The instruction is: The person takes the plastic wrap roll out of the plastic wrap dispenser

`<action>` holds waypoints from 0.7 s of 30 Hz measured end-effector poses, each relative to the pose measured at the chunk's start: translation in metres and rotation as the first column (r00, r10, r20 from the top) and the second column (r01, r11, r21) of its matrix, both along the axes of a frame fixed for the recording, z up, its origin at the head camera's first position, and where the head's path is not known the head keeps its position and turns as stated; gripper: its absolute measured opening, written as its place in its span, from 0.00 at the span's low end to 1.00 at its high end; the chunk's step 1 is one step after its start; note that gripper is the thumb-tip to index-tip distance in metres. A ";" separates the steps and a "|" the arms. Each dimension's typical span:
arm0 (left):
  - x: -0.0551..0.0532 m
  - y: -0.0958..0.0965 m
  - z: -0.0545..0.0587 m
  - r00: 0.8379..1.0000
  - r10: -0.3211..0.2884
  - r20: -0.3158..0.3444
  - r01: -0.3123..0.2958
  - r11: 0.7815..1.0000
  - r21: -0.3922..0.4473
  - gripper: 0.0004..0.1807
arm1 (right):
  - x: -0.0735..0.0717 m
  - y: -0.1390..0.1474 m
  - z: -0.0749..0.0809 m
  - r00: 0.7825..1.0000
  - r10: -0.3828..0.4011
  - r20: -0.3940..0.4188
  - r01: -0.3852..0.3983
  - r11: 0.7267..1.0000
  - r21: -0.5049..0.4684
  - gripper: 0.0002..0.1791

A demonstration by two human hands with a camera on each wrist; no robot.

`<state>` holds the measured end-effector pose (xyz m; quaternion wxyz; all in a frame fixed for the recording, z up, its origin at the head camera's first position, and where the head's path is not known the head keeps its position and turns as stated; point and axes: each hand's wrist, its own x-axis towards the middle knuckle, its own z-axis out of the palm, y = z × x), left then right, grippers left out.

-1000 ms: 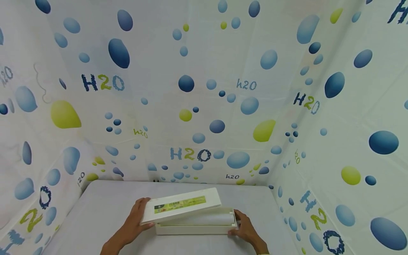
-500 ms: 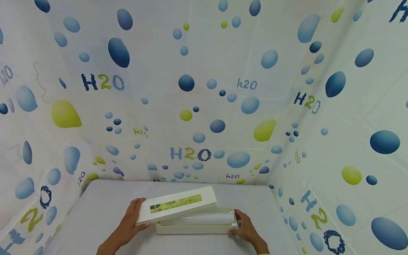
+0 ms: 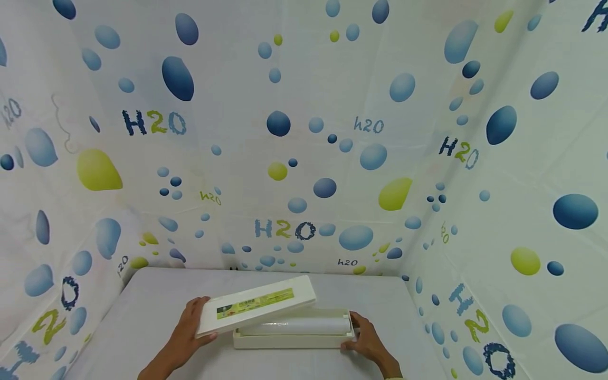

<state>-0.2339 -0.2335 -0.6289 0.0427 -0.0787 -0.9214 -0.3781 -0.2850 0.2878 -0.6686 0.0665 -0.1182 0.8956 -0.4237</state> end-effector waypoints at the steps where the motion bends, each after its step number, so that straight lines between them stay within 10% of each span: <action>1: 0.000 -0.001 0.000 1.000 0.002 0.001 -0.002 1.000 0.003 0.55 | 0.000 0.000 0.000 1.000 -0.001 0.001 0.001 1.000 0.000 0.51; 21: 0.013 -0.022 -0.007 0.996 0.073 -0.057 -0.076 0.996 -0.042 0.54 | 0.001 -0.001 0.000 1.000 -0.001 -0.013 0.002 1.000 0.015 0.50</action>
